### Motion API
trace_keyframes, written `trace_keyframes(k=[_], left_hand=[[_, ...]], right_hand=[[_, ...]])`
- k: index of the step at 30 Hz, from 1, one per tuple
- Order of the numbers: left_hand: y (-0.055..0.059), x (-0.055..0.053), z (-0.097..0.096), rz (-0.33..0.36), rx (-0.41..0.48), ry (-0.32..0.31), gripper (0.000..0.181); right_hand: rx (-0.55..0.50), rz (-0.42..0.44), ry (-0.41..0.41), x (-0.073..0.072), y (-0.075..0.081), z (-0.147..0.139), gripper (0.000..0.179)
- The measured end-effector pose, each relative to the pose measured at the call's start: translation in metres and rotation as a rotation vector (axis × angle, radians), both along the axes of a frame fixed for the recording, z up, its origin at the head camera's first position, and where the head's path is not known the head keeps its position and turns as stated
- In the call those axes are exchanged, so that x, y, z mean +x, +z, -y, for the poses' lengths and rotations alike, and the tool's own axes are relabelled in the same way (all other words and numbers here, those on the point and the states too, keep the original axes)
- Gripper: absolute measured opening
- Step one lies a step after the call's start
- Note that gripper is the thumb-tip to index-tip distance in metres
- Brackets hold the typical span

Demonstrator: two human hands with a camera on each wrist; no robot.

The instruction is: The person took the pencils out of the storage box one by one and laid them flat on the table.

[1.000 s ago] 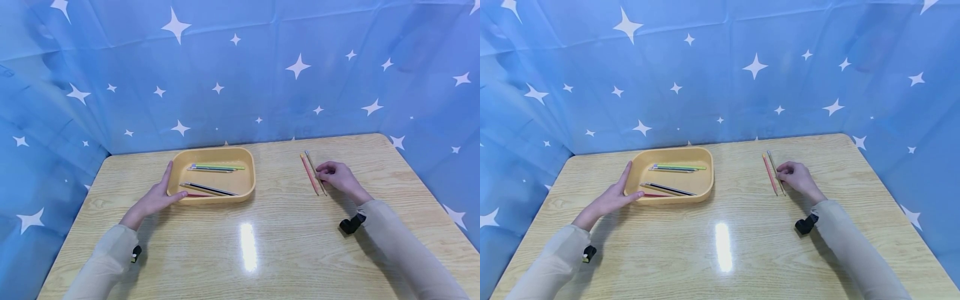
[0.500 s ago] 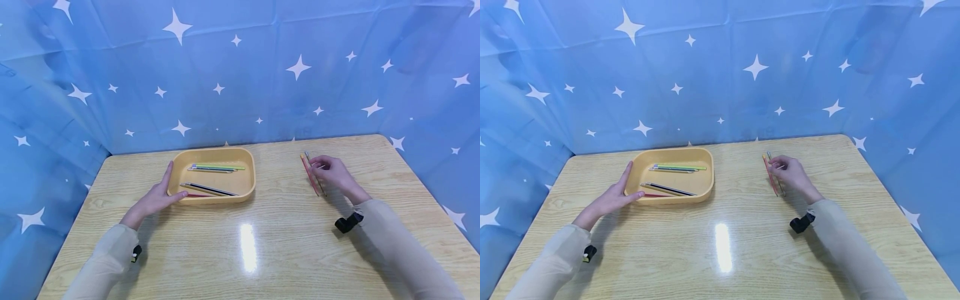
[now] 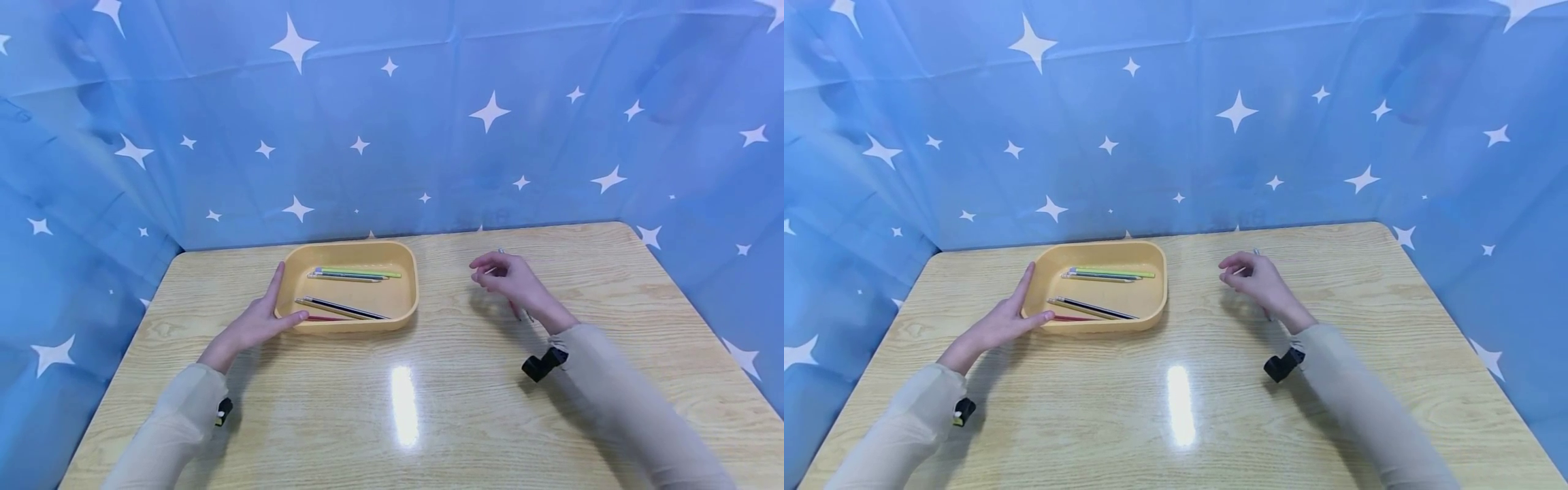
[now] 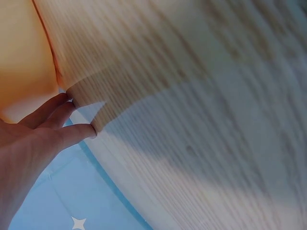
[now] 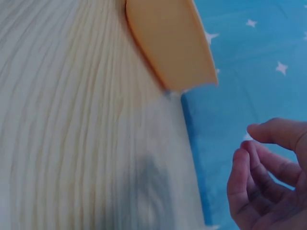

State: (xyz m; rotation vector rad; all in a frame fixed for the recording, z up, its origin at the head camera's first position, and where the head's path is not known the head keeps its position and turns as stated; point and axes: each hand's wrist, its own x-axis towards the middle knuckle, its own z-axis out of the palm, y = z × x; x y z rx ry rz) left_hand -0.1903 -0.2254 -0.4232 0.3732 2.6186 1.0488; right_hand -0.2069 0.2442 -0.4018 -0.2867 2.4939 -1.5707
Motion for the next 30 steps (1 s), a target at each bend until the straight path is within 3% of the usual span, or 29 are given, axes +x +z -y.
trace_keyframes(k=[9, 19, 24, 30], left_hand=[[0.001, -0.001, 0.001, -0.007, -0.003, -0.002, 0.107], [0.001, 0.000, 0.000, 0.004, 0.016, -0.005, 0.108], [0.001, 0.000, 0.001, -0.009, 0.009, -0.006, 0.108], [0.001, -0.001, 0.000, -0.016, 0.011, -0.018, 0.108]], right_hand=[[-0.042, -0.059, 0.031, -0.004, 0.006, 0.040, 0.026], [-0.116, -0.080, 0.127, -0.005, 0.016, 0.097, 0.024], [-0.098, -0.093, 0.202, -0.007, 0.016, 0.123, 0.023], [0.000, -0.121, 0.286, -0.009, 0.016, 0.156, 0.016]])
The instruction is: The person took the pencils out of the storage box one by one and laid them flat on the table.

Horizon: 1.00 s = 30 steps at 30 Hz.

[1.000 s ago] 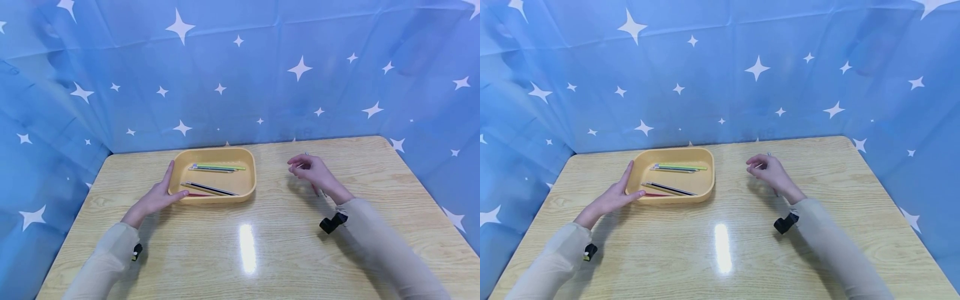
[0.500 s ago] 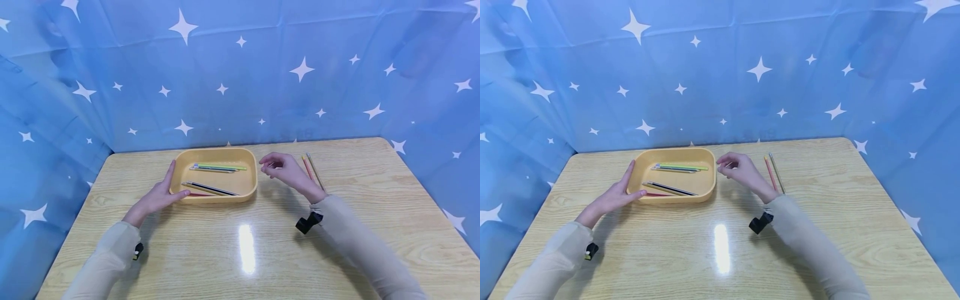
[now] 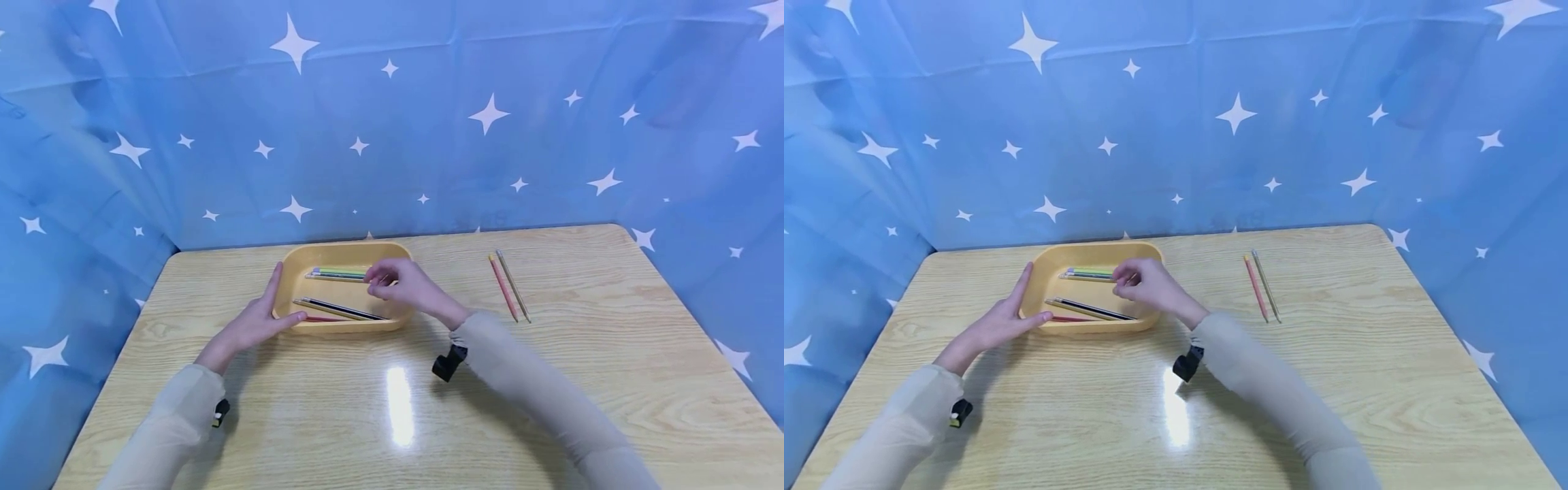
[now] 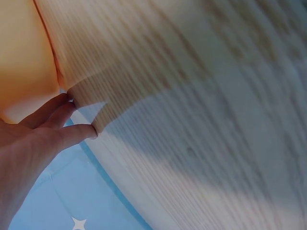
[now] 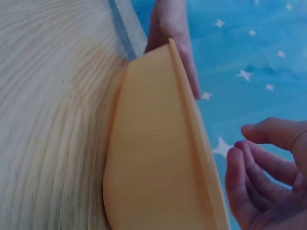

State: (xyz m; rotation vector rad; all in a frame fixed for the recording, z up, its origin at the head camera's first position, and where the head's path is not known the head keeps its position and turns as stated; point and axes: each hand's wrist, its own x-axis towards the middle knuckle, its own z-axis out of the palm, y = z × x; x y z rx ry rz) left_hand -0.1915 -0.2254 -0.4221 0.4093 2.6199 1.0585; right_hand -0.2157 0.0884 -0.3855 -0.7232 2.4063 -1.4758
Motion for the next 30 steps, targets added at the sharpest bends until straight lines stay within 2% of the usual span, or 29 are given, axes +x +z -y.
trace_keyframes(k=[4, 10, 24, 30], left_hand=[[0.000, 0.000, 0.000, -0.007, -0.001, 0.001, 0.108], [0.000, 0.001, -0.001, -0.003, -0.007, 0.011, 0.109], [-0.002, 0.001, 0.001, -0.004, -0.011, 0.016, 0.108], [-0.001, 0.001, 0.001, -0.007, -0.011, 0.016, 0.108]], right_hand=[[0.089, -0.022, 0.035, -0.002, -0.005, 0.019, 0.017], [0.198, -0.001, 0.075, -0.005, -0.019, 0.039, 0.017], [0.301, 0.063, 0.065, -0.013, -0.028, 0.057, 0.014], [0.296, 0.102, 0.061, -0.016, -0.034, 0.061, 0.015]])
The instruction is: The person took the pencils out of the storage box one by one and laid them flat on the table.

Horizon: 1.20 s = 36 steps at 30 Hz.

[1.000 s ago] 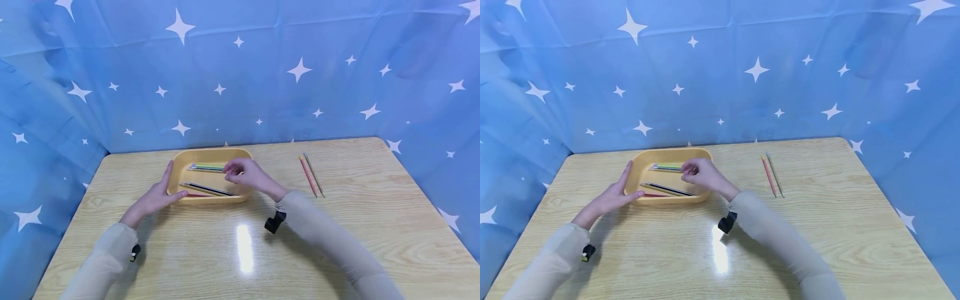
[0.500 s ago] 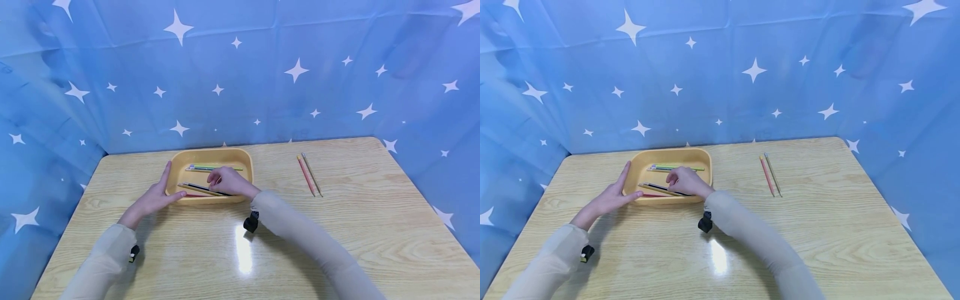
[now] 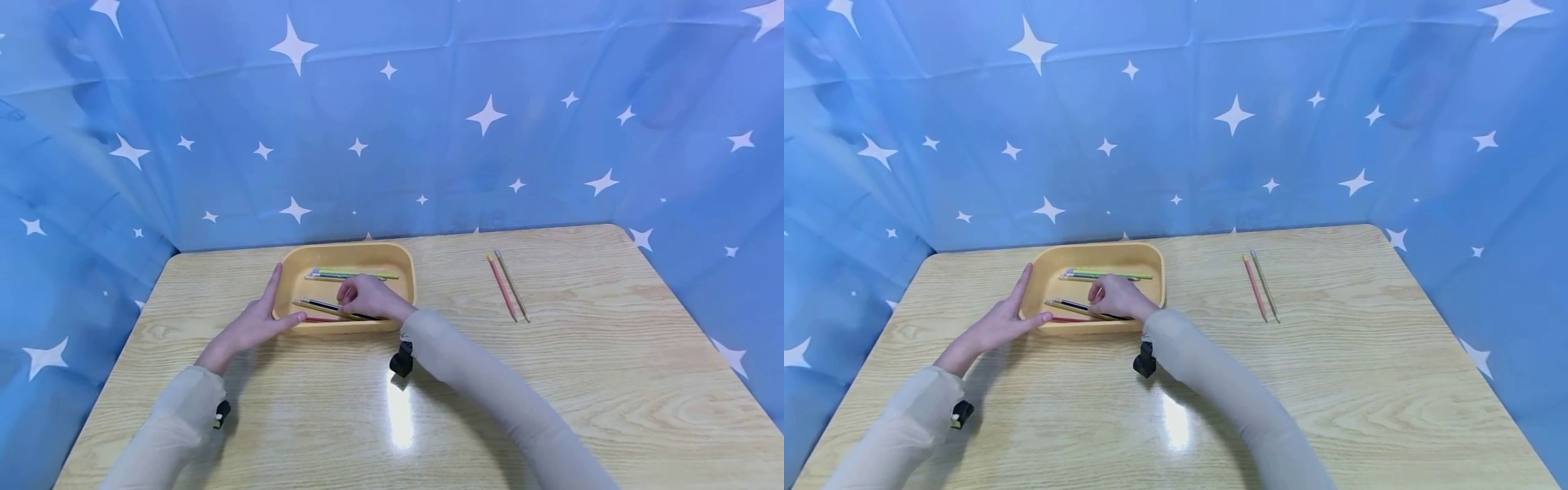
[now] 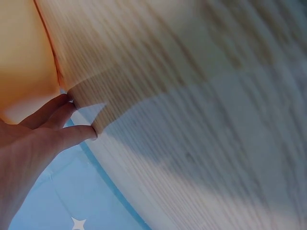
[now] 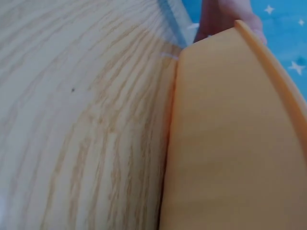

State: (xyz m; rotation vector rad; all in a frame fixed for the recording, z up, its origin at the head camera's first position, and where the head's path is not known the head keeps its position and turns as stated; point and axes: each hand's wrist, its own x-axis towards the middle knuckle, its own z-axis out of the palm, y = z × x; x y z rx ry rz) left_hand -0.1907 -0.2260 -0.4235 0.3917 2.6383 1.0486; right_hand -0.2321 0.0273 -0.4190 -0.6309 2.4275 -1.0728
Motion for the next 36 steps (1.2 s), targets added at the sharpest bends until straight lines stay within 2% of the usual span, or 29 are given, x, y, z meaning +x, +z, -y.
trace_keyframes(k=[7, 11, 19, 24, 29, 36], left_hand=[[0.0000, -0.0001, -0.0004, 0.003, 0.001, 0.002, 0.108], [0.0016, -0.0001, -0.0008, -0.004, 0.000, -0.003, 0.107], [0.0007, -0.0007, -0.0010, 0.011, 0.016, 0.005, 0.107], [0.0002, -0.0016, -0.0010, 0.009, 0.013, 0.011, 0.108], [0.0011, -0.0014, -0.0016, 0.011, 0.010, 0.014, 0.108], [0.0010, 0.0001, -0.0008, 0.010, 0.006, 0.011, 0.108]], right_hand=[[0.083, -0.067, 0.008, -0.0011, -0.0020, 0.0065, 0.017], [0.089, -0.043, -0.002, -0.0023, -0.0021, 0.0063, 0.019], [-0.031, 0.115, -0.036, -0.0053, -0.0063, 0.0029, 0.016], [-0.101, 0.173, -0.022, -0.0059, -0.0044, 0.0008, 0.012], [-0.177, 0.179, -0.030, -0.0065, -0.0025, -0.0009, 0.012], [-0.269, 0.128, -0.075, -0.0076, -0.0016, -0.0006, 0.023]])
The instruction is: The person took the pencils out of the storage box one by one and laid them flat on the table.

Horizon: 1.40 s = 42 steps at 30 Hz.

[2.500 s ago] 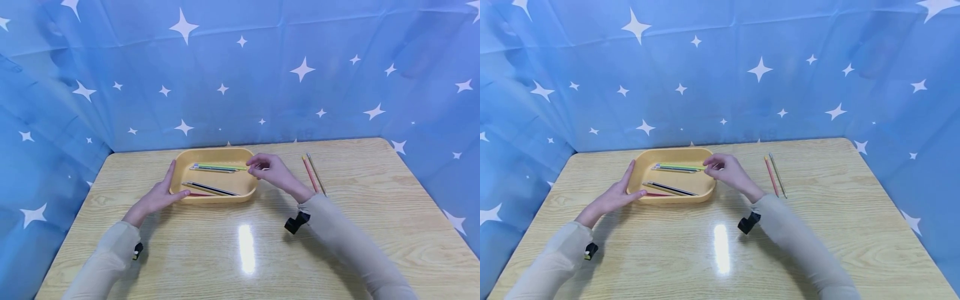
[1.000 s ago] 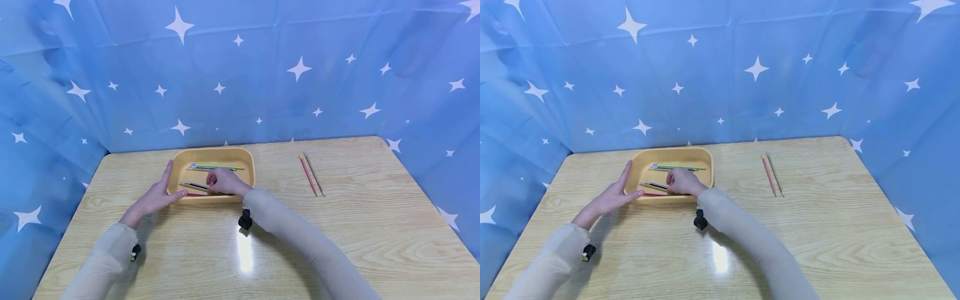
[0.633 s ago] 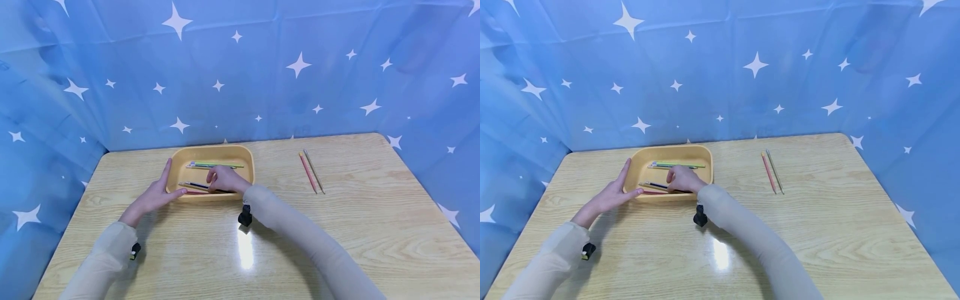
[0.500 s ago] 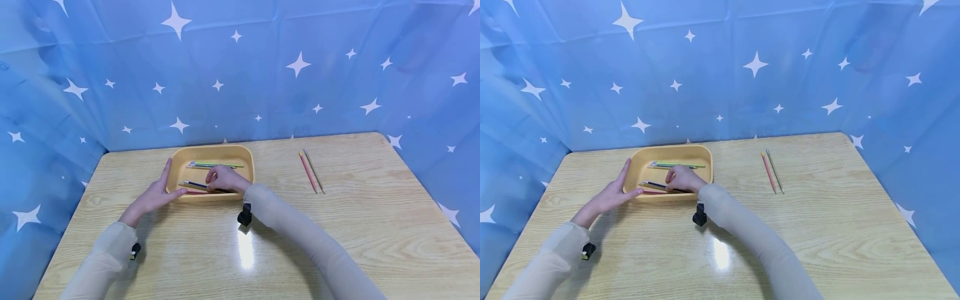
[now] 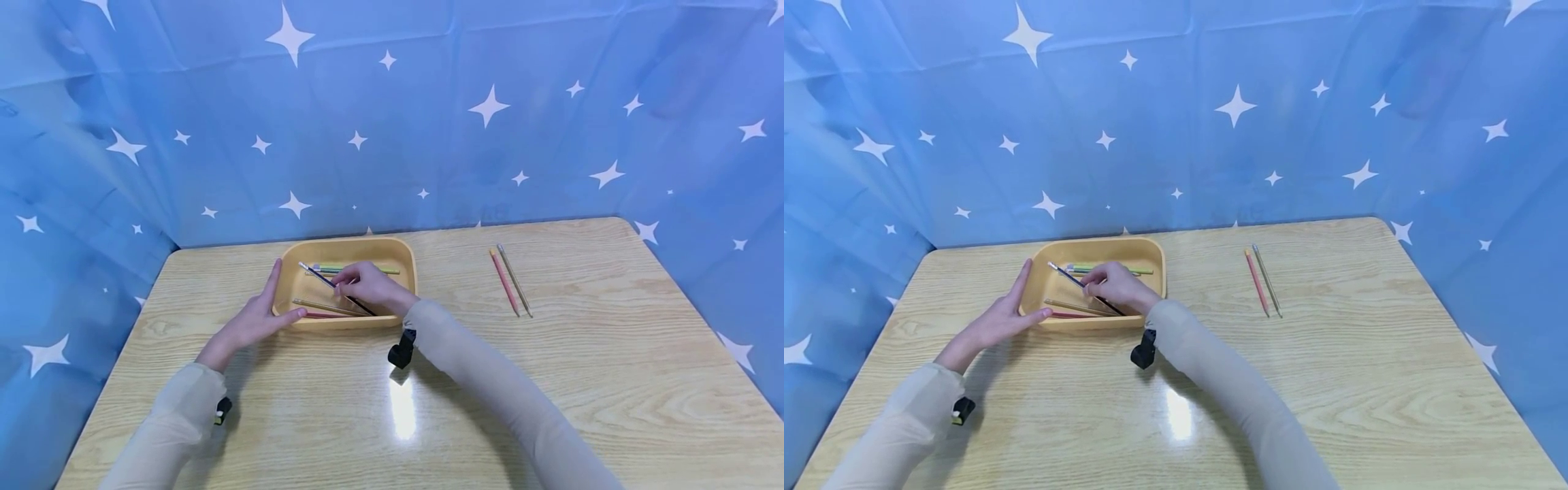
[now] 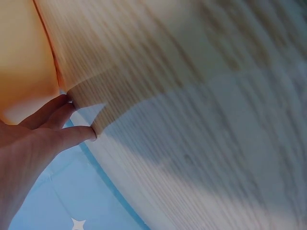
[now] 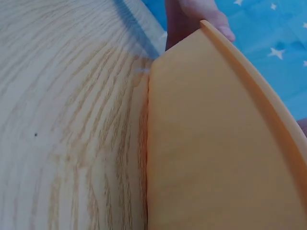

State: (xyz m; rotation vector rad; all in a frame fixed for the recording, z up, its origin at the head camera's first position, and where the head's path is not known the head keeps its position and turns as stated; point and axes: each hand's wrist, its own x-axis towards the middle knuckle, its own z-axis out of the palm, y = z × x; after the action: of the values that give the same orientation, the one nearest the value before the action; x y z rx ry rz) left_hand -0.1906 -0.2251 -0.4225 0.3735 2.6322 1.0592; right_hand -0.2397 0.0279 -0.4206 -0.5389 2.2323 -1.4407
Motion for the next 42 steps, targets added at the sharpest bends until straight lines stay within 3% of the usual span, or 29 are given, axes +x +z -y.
trace_keyframes(k=[9, 19, 31, 42], left_hand=[[-0.003, 0.002, -0.001, 0.000, 0.014, -0.002, 0.107], [-0.003, 0.001, -0.003, -0.012, 0.011, 0.006, 0.106], [-0.001, 0.002, -0.001, -0.009, 0.001, 0.001, 0.106], [0.000, 0.001, -0.002, -0.008, -0.014, 0.002, 0.107]], right_hand=[[-0.146, 0.026, -0.083, -0.003, 0.004, -0.009, 0.028], [-0.339, -0.033, -0.215, -0.008, 0.030, -0.028, 0.028], [-0.452, -0.087, -0.281, -0.005, 0.053, -0.056, 0.030], [-0.407, -0.069, -0.370, -0.001, 0.047, -0.096, 0.034]])
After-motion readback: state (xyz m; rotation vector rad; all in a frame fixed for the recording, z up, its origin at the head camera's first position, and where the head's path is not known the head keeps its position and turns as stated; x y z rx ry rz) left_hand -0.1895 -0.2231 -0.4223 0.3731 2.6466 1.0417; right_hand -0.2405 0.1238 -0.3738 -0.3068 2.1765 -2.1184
